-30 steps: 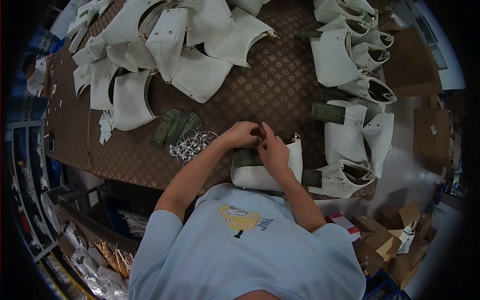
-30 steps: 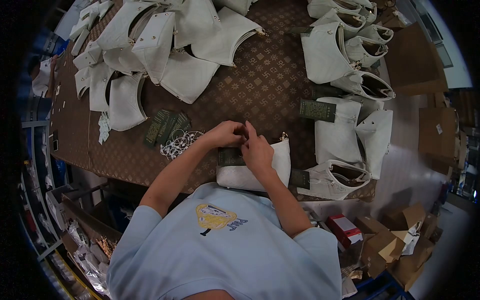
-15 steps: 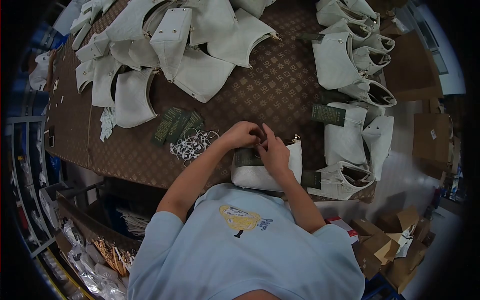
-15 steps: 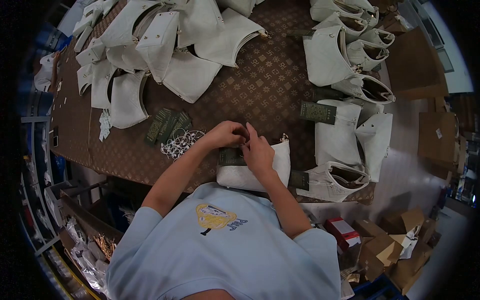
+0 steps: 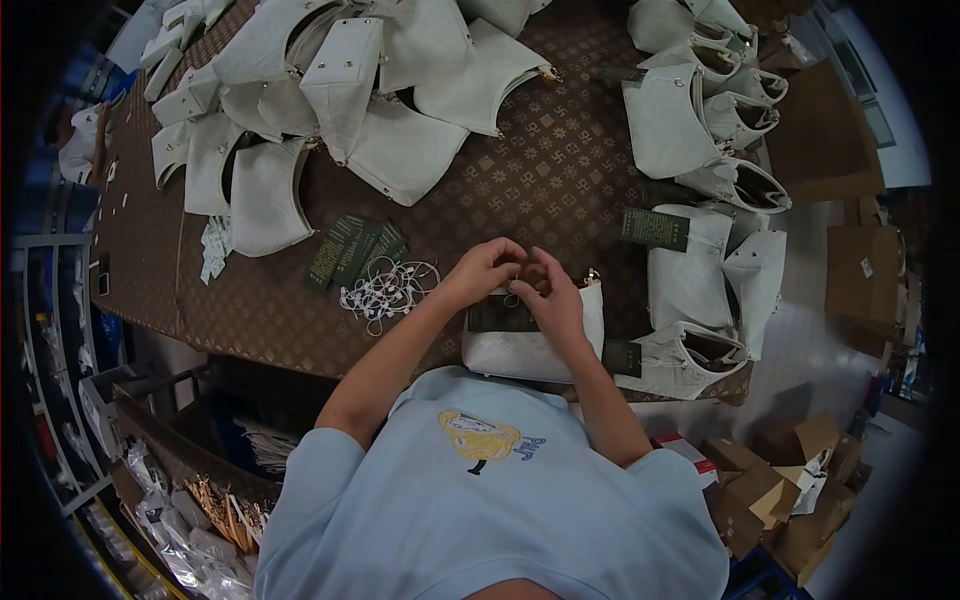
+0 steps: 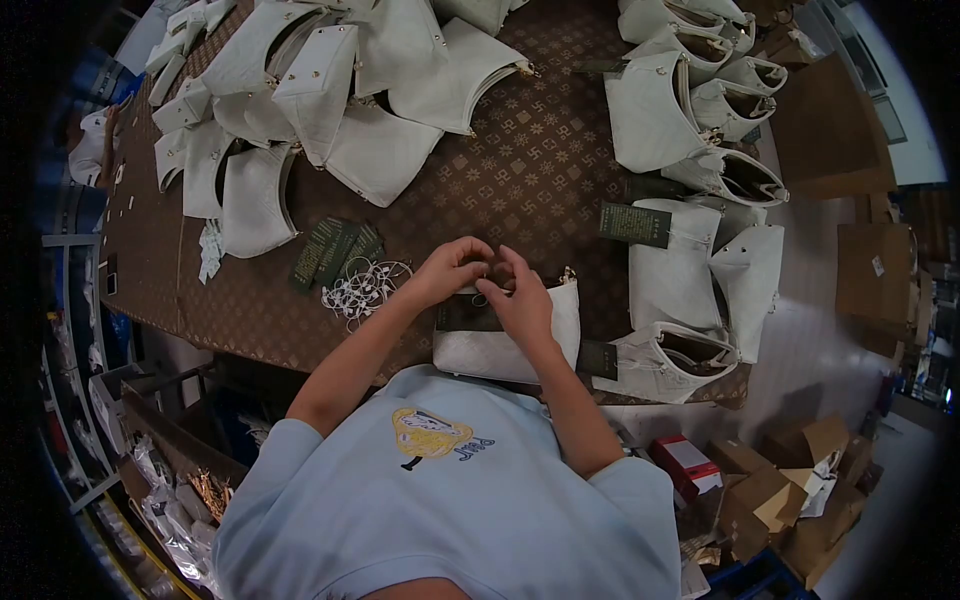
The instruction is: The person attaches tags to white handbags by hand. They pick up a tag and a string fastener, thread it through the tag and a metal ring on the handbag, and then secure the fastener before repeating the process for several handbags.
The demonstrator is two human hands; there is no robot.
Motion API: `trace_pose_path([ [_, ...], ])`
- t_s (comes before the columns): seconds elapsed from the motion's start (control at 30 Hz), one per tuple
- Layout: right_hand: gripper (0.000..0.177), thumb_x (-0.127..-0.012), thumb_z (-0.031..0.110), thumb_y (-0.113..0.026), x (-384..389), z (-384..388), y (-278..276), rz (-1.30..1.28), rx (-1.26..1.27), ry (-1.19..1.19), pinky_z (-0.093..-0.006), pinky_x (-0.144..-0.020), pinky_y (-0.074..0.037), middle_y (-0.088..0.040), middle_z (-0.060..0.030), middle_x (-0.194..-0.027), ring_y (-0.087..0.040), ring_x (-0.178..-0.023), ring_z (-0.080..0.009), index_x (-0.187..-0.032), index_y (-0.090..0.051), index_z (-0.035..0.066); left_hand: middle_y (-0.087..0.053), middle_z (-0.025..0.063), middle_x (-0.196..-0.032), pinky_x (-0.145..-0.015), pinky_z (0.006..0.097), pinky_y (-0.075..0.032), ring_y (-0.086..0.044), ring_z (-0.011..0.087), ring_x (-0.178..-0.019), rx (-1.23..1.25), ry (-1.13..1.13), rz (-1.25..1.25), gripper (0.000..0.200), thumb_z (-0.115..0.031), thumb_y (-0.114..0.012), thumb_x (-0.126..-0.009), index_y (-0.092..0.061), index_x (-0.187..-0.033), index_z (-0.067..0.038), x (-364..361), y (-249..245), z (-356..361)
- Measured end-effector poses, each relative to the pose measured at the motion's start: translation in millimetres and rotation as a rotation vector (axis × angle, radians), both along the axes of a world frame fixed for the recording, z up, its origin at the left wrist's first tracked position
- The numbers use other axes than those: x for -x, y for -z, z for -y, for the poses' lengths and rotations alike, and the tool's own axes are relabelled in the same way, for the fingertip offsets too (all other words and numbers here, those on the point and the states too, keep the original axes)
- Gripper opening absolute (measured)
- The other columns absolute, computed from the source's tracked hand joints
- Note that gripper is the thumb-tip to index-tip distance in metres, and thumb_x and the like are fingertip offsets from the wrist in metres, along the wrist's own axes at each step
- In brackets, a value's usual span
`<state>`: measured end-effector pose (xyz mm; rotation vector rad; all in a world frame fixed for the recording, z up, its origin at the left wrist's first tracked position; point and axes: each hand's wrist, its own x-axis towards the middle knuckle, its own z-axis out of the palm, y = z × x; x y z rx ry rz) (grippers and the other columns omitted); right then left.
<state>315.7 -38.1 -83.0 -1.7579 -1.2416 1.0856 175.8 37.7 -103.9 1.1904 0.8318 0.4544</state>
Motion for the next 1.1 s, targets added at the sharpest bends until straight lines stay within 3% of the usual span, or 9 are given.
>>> trace_pose_path([
  [0.03, 0.045, -0.077, 0.014, -0.067, -1, 0, 5, -0.366, -0.006, 0.129, -0.0255, -0.061, -0.045, -0.064, -0.0010, -0.082, -0.056, -0.073, -0.0109, -0.119, -0.051, 0.005, -0.059, 0.0032, -0.088, -0.074, 0.0245, -0.045, -0.054, 0.0097, -0.082, 0.003, 0.004, 0.000, 0.019, -0.001, -0.056, -0.080, -0.054, -0.099, -0.001, -1, -2, 5],
  [0.13, 0.032, -0.080, 0.015, -0.066, -6, -5, -16, -0.624, 0.251, 0.125, -0.0205, -0.055, -0.042, -0.064, -0.0015, -0.083, -0.054, -0.069, -0.0062, -0.108, -0.059, 0.002, -0.056, 0.0016, -0.086, -0.074, 0.0228, -0.044, -0.053, 0.0085, -0.081, -0.129, -0.199, 0.023, 0.014, 0.000, -0.055, -0.081, -0.053, -0.094, -0.002, -2, -8, 20],
  [0.3, 0.017, -0.082, 0.020, -0.064, -8, -2, -12, -0.508, 0.304, 0.132, -0.0180, -0.044, -0.037, -0.061, 0.0004, -0.074, -0.051, -0.060, -0.0039, -0.088, -0.063, 0.004, -0.057, 0.0015, -0.085, -0.075, 0.0228, -0.043, -0.052, 0.0082, -0.081, -0.051, -0.380, 0.125, 0.011, -0.003, -0.056, -0.081, -0.055, -0.091, -0.002, -3, 4, 39],
  [0.4, 0.017, -0.083, 0.020, -0.063, -13, 1, -4, -0.548, 0.278, 0.159, -0.0186, -0.045, -0.038, -0.061, 0.0001, -0.072, -0.052, -0.060, -0.0041, -0.087, -0.062, 0.004, -0.058, 0.0059, -0.096, -0.078, 0.0269, -0.045, -0.055, 0.0145, -0.088, -0.214, -0.332, -0.093, 0.022, -0.009, -0.062, -0.078, -0.055, -0.097, -0.001, 2, -20, 41],
  [0.47, 0.017, -0.083, 0.020, -0.063, -14, 1, 0, -0.595, 0.268, 0.169, -0.0191, -0.046, -0.039, -0.061, -0.0001, -0.072, -0.052, -0.061, -0.0042, -0.088, -0.061, 0.003, -0.055, 0.0110, -0.110, -0.082, 0.0336, -0.045, -0.054, 0.0249, -0.099, -0.894, -0.039, -0.446, 0.040, -0.023, -0.068, -0.075, -0.055, -0.105, 0.000, 9, -36, 47],
  [0.57, 0.013, -0.085, 0.018, -0.060, -12, 3, 4, -0.492, 0.170, 0.096, -0.0176, -0.048, -0.038, -0.061, 0.0007, -0.075, -0.052, -0.061, -0.0027, -0.089, -0.059, 0.006, -0.049, 0.0143, -0.120, -0.084, 0.0394, -0.044, -0.050, 0.0317, -0.107, -1.017, 0.165, -0.573, 0.052, -0.034, -0.068, -0.072, -0.054, -0.111, -0.002, 15, -39, 66],
  [0.87, 0.015, -0.084, 0.017, -0.060, -13, 1, 4, -0.474, 0.224, 0.054, -0.0208, -0.057, -0.045, -0.062, -0.0016, -0.073, -0.055, -0.063, -0.0057, -0.088, -0.059, 0.002, -0.059, 0.0108, -0.100, -0.083, 0.0390, -0.044, -0.056, 0.0280, -0.094, -0.829, 0.659, -0.874, 0.052, -0.036, -0.065, -0.069, -0.056, -0.110, -0.005, 10, -73, 55],
  [0.97, 0.016, -0.085, 0.018, -0.060, -17, 2, 7, -0.526, 0.144, 0.075, -0.0212, -0.055, -0.045, -0.062, -0.0008, -0.074, -0.054, -0.061, -0.0060, -0.088, -0.059, 0.003, -0.060, 0.0098, -0.099, -0.086, 0.0369, -0.040, -0.056, 0.0255, -0.095, -0.616, 0.574, -0.748, 0.052, -0.034, -0.063, -0.067, -0.056, -0.112, -0.008, 16, -96, 51],
  [1.1, 0.017, -0.085, 0.020, -0.060, -17, 2, -4, -0.367, 0.290, 0.011, -0.0231, -0.057, -0.047, -0.064, -0.0019, -0.075, -0.058, -0.063, -0.0081, -0.089, -0.060, 0.004, -0.060, 0.0094, -0.098, -0.091, 0.0381, -0.037, -0.055, 0.0258, -0.099, -0.902, 0.608, -0.725, 0.050, -0.035, -0.063, -0.067, -0.057, -0.111, -0.009, 37, -74, 51],
])
